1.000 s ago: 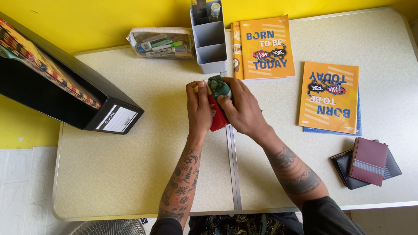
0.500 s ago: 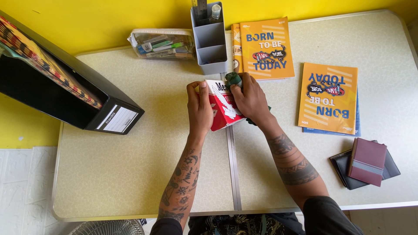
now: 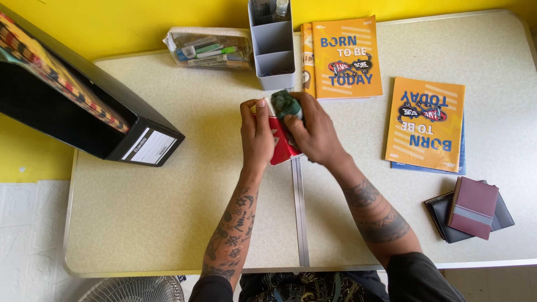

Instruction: Wiping down a box of envelopes and several notebooks on a desk using a cloth.

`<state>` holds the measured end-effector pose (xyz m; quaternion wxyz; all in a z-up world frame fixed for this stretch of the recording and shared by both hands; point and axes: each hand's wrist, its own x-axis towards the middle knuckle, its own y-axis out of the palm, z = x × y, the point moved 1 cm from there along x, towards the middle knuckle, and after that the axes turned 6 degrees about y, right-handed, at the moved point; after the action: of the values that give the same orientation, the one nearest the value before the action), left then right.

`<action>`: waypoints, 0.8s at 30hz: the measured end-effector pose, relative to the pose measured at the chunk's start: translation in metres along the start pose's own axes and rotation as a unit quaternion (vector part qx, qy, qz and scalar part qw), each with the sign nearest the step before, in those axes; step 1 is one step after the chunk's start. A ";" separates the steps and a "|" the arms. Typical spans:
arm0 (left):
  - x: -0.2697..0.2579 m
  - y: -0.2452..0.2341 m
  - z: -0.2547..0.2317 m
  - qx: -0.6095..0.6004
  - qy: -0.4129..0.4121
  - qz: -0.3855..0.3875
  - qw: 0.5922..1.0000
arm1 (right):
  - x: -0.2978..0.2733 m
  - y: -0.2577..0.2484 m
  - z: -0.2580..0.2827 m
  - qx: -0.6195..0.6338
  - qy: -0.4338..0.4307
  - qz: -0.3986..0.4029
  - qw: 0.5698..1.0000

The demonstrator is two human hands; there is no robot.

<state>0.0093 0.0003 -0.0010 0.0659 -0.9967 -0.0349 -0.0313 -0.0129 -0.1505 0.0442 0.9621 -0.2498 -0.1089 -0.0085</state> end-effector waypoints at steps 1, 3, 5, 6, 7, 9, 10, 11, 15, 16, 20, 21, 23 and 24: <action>0.000 0.003 -0.002 -0.001 -0.001 -0.005 1.000 | 0.003 0.000 -0.012 0.000 -0.002 0.005 1.000; 0.000 0.004 -0.004 -0.023 -0.019 -0.020 0.999 | 0.011 0.004 -0.034 -0.025 0.027 -0.029 0.999; -0.004 0.006 -0.011 -0.031 -0.018 -0.032 0.999 | 0.014 0.004 -0.055 -0.050 0.058 -0.032 0.997; -0.005 0.007 -0.014 -0.039 -0.016 -0.033 0.999 | 0.018 0.005 -0.066 -0.078 0.093 -0.043 0.992; -0.005 0.006 -0.014 -0.039 -0.016 -0.046 0.998 | 0.017 0.007 -0.069 -0.077 0.086 -0.034 0.993; -0.005 0.007 -0.015 -0.043 -0.001 -0.031 0.999 | 0.017 0.008 -0.077 -0.099 0.074 -0.060 0.990; -0.004 0.006 -0.010 -0.044 -0.001 -0.041 0.998 | 0.017 0.009 -0.069 -0.099 0.068 -0.052 0.991; -0.002 0.006 -0.005 -0.030 0.017 -0.037 0.999 | 0.015 0.008 -0.061 -0.095 0.074 -0.049 0.991; 0.000 0.005 0.001 0.004 0.059 -0.030 0.998 | 0.005 0.004 -0.028 -0.055 0.033 -0.032 0.997; -0.001 0.005 -0.002 0.003 0.059 -0.028 0.998 | 0.002 0.003 -0.017 -0.056 0.034 -0.033 0.997; -0.001 0.001 -0.009 -0.016 0.034 -0.012 0.999 | -0.005 0.003 0.007 -0.029 0.032 -0.023 0.999; 0.000 0.001 -0.010 -0.020 0.022 -0.008 1.000 | -0.006 0.004 0.009 -0.027 0.029 -0.024 0.999; 0.000 0.002 -0.009 -0.023 0.019 -0.003 1.000 | -0.002 0.005 -0.001 -0.028 0.033 -0.029 0.999; 0.000 0.002 -0.008 -0.026 0.016 -0.001 1.000 | 0.000 0.005 -0.006 -0.029 0.036 -0.032 0.998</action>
<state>0.0089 -0.0027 0.0069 0.0408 -0.9974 -0.0344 -0.0482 -0.0117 -0.1489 0.0364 0.9570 -0.2735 -0.0820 -0.0513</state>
